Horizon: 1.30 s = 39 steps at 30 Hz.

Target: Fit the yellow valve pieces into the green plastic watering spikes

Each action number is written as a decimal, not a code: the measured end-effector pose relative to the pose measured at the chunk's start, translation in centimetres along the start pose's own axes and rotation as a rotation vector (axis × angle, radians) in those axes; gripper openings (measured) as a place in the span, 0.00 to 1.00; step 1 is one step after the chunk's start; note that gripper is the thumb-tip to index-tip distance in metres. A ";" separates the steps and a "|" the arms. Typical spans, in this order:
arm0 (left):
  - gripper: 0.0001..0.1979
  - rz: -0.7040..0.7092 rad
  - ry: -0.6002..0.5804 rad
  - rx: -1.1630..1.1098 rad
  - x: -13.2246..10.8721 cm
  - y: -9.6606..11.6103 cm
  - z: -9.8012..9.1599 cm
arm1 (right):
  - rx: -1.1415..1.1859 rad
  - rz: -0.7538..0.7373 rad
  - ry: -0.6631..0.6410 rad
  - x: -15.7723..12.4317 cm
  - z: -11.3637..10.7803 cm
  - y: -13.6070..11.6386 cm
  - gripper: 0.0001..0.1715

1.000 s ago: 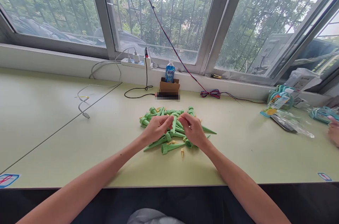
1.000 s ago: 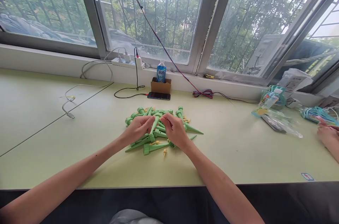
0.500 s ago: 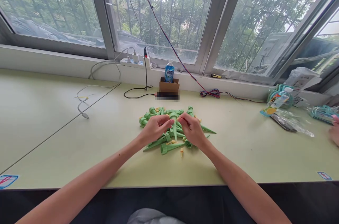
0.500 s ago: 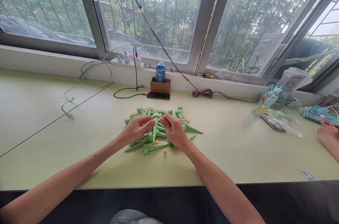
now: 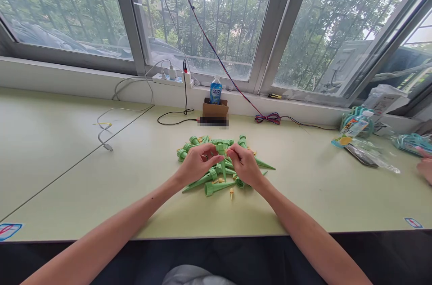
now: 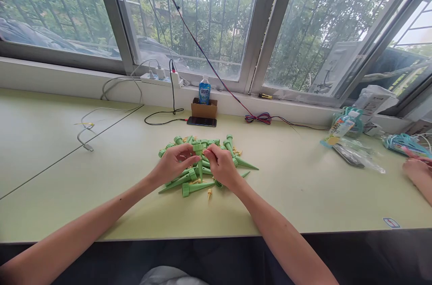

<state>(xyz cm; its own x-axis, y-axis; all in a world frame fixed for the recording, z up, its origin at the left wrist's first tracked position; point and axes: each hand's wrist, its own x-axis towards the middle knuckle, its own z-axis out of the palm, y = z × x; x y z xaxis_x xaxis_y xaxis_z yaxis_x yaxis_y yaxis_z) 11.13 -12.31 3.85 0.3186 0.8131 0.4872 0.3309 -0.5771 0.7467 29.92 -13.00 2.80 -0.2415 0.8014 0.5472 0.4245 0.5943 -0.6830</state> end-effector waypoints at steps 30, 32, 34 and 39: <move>0.14 -0.029 -0.026 -0.086 -0.1 0.3 0.2 | 0.039 -0.006 -0.007 0.0 0.3 -0.2 0.18; 0.15 -0.052 -0.057 -0.172 -0.1 0.2 0.2 | 0.029 -0.006 -0.001 -0.1 0.5 -0.3 0.19; 0.14 -0.092 -0.076 -0.256 0.0 0.0 0.3 | 0.023 -0.008 0.005 -0.2 0.6 -0.3 0.20; 0.22 -0.244 -0.149 -0.406 0.1 0.1 0.1 | 0.020 -0.022 -0.006 -0.2 0.6 -0.1 0.22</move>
<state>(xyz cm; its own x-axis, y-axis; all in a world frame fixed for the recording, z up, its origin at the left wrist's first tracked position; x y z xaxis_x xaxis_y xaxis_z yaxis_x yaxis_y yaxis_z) 11.32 -12.29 3.93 0.4080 0.8840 0.2283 0.0484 -0.2707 0.9615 29.38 -13.18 2.52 -0.2561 0.7882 0.5596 0.4018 0.6133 -0.6800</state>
